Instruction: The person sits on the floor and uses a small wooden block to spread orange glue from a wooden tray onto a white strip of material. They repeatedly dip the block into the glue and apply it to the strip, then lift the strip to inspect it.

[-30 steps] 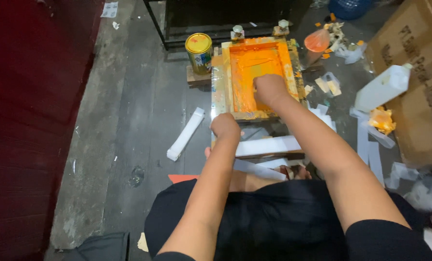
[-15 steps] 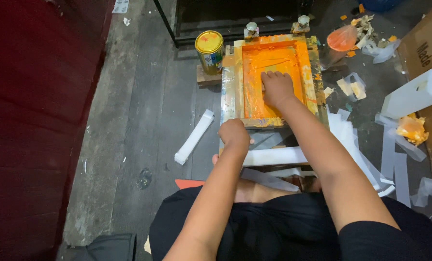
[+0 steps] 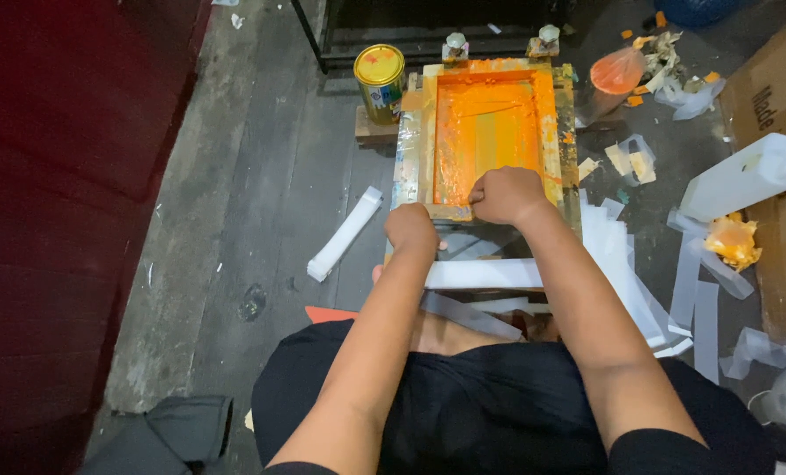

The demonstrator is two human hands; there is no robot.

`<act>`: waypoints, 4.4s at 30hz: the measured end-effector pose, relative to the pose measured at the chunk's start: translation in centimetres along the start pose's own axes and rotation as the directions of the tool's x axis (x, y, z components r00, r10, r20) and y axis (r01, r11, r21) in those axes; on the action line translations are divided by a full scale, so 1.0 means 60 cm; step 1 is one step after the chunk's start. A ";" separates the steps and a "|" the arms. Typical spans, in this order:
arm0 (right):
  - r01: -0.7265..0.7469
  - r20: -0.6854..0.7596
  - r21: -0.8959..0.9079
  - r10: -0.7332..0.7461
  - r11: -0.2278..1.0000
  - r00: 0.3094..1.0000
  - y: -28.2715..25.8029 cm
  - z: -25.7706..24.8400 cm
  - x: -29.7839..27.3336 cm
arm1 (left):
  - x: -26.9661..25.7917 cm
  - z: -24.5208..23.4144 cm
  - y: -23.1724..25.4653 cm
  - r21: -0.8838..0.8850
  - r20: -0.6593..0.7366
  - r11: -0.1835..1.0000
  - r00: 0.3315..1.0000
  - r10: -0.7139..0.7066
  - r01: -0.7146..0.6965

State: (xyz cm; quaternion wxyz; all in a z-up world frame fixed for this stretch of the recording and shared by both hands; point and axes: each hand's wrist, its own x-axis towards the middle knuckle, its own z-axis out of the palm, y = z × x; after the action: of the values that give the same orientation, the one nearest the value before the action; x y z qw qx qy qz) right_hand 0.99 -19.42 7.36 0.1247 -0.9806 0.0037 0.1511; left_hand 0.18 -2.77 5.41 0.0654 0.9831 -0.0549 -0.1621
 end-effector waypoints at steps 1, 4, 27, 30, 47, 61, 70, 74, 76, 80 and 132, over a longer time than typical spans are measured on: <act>0.003 0.001 0.003 -0.003 1.000 1.000 0.000 0.000 -0.002 | -0.001 0.001 0.001 0.003 0.001 1.000 1.000 -0.003 0.003; 0.001 0.027 0.131 -0.004 0.991 1.000 0.005 -0.005 -0.006 | -0.002 0.003 0.006 0.015 -0.013 1.000 1.000 -0.023 0.023; 0.061 -0.057 0.117 -0.054 0.991 0.997 0.029 0.005 0.013 | 0.023 0.020 0.004 0.043 0.034 0.999 0.999 -0.032 0.031; 0.084 -0.132 0.106 -0.070 0.991 0.989 0.026 -0.008 0.009 | 0.023 0.027 0.003 0.020 0.001 0.999 0.999 -0.049 0.049; 0.042 -0.408 -0.112 -0.085 0.993 0.909 0.106 0.120 0.151 | 0.044 0.039 -0.004 0.062 0.064 0.998 0.998 -0.010 0.006; 0.060 -0.040 -0.037 -0.061 0.998 0.997 0.034 0.009 0.040 | 0.037 0.034 0.000 0.088 0.051 0.996 0.998 -0.021 0.016; 0.028 0.117 -0.039 -0.024 0.999 0.993 0.022 0.002 0.010 | 0.042 0.039 0.000 0.084 0.027 0.996 0.999 -0.027 0.025; 0.037 0.123 -0.024 -0.034 0.999 0.992 0.024 -0.001 0.011 | 0.029 0.018 0.005 0.078 0.037 0.997 0.999 -0.024 0.021; 0.032 0.134 -0.024 -0.029 0.999 0.991 0.017 -0.010 0.004 | 0.026 0.013 0.006 0.080 0.042 0.996 0.999 -0.029 0.026; 0.039 0.141 -0.014 -0.036 0.999 0.989 0.014 -0.018 -0.004 | 0.026 0.015 0.007 0.078 0.023 0.997 0.999 -0.033 0.031; 0.084 -0.527 -0.119 -0.134 0.989 0.839 0.103 0.105 0.137 | 0.042 0.048 -0.010 0.018 0.072 0.999 0.996 0.045 -0.046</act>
State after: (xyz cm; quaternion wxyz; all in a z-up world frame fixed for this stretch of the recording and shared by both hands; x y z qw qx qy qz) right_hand 6.70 -23.60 -2.42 0.0824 -0.9872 -0.0246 -0.1345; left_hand 1.68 -2.80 1.81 0.0572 0.9757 -0.0814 -0.1951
